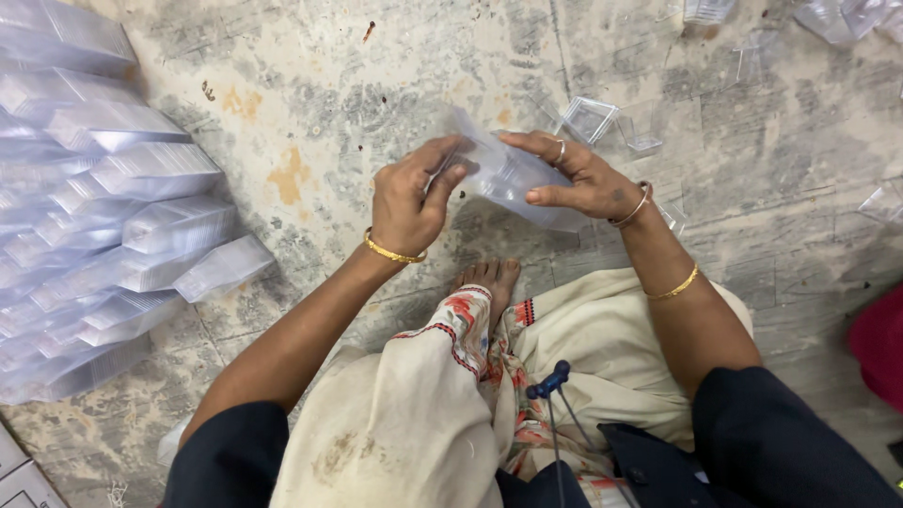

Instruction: The person sits on the floor and nests small transparent plastic cups one at a time into stacks, picking loose cups from the floor and pressing them together, then placing completed stacks with other finished stacks of cups.

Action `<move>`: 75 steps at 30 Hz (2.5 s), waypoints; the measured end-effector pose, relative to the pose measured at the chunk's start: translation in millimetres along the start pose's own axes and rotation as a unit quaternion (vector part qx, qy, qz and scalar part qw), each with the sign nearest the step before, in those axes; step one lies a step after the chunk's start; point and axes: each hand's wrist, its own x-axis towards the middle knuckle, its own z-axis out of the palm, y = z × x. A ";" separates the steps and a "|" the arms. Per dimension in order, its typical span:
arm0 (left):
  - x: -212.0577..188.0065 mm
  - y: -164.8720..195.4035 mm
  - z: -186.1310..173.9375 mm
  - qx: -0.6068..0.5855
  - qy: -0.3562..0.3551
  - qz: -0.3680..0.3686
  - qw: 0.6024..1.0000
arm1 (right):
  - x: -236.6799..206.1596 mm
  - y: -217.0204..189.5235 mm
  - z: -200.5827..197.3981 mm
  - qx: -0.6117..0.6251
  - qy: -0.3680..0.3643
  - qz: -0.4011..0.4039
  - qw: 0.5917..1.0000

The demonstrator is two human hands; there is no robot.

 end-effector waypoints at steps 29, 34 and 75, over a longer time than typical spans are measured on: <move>-8.6 7.2 2.8 -0.002 0.121 0.010 0.993 | -8.8 16.3 1.2 0.012 0.050 -0.022 0.998; -9.7 9.2 8.4 0.011 0.088 0.074 0.993 | -9.9 12.5 0.5 0.119 0.023 -0.034 0.992; -4.2 14.5 13.6 -0.102 0.017 -0.041 0.994 | 0.5 0.5 5.0 0.084 0.060 -0.093 0.990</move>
